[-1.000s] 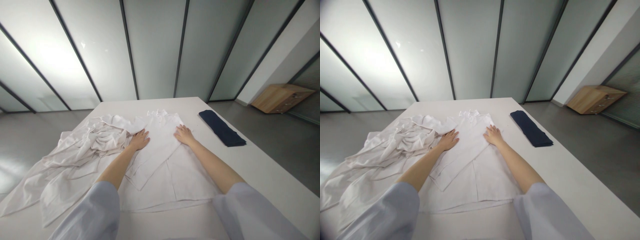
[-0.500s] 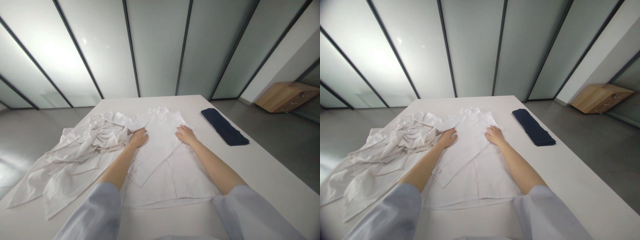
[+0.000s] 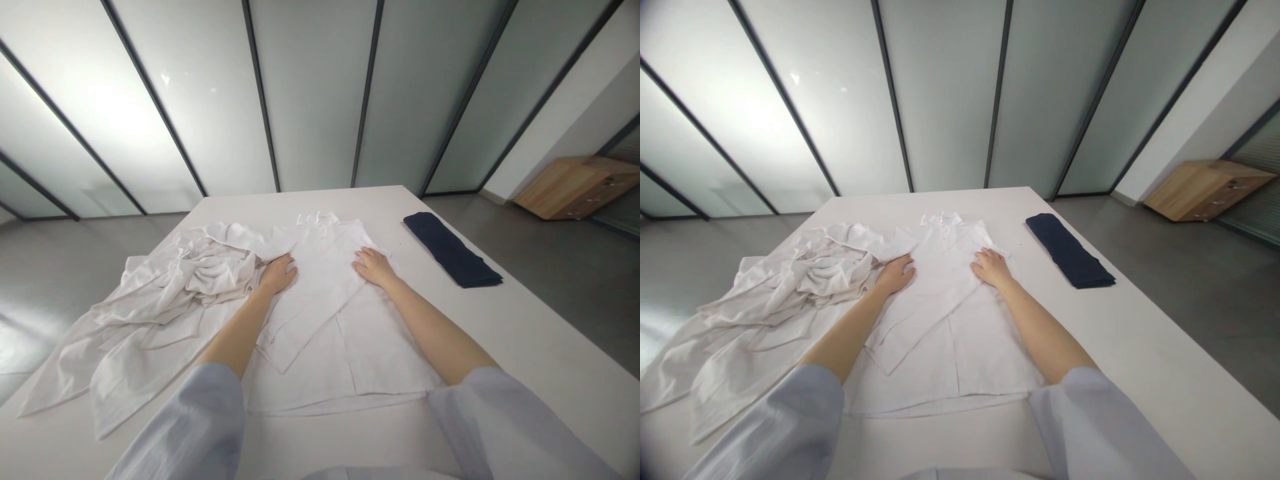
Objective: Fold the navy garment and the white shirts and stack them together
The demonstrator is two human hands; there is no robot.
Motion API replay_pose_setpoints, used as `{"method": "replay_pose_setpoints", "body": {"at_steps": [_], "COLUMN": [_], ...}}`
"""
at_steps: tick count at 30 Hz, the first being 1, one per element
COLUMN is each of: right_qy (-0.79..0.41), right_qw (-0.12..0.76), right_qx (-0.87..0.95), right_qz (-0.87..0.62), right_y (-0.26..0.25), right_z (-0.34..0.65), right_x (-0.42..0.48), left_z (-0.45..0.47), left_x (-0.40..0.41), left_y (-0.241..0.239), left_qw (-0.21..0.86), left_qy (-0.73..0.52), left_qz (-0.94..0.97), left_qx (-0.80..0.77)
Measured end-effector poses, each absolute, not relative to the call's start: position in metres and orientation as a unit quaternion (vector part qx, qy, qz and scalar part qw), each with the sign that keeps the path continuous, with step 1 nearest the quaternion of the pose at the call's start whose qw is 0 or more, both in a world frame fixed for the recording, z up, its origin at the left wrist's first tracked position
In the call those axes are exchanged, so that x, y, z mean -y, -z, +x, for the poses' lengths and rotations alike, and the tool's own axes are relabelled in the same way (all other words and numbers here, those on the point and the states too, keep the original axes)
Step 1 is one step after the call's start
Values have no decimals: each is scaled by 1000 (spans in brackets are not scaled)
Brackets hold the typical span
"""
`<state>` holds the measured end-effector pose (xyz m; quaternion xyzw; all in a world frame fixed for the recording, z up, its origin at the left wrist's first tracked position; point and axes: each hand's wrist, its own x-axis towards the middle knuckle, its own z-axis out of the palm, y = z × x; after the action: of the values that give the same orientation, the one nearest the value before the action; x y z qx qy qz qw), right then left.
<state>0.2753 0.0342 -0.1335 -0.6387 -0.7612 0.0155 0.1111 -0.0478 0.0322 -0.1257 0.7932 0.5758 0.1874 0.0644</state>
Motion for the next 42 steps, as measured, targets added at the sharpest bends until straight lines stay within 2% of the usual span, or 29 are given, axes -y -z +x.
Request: {"method": "replay_pose_setpoints", "body": {"at_steps": [14, 29, 36, 42], "right_qy": [-15, -36, -33, -29], "right_qw": [112, 112, 110, 111], "right_qx": [762, 760, 761, 758], "right_qz": [-638, -640, -638, -642], "right_y": [135, 133, 131, 132], "right_z": [276, 277, 275, 277], "right_x": [-36, -35, -33, -34], "left_z": [-47, -59, -60, -43], "left_x": [-28, -21, -25, -17], "left_y": [121, 115, 115, 113], "left_qw": [49, -73, -33, -10], "left_qy": [-239, -455, -367, -172], "left_qz": [767, 553, 647, 829], "left_qx": [-594, -694, -667, -532]}}
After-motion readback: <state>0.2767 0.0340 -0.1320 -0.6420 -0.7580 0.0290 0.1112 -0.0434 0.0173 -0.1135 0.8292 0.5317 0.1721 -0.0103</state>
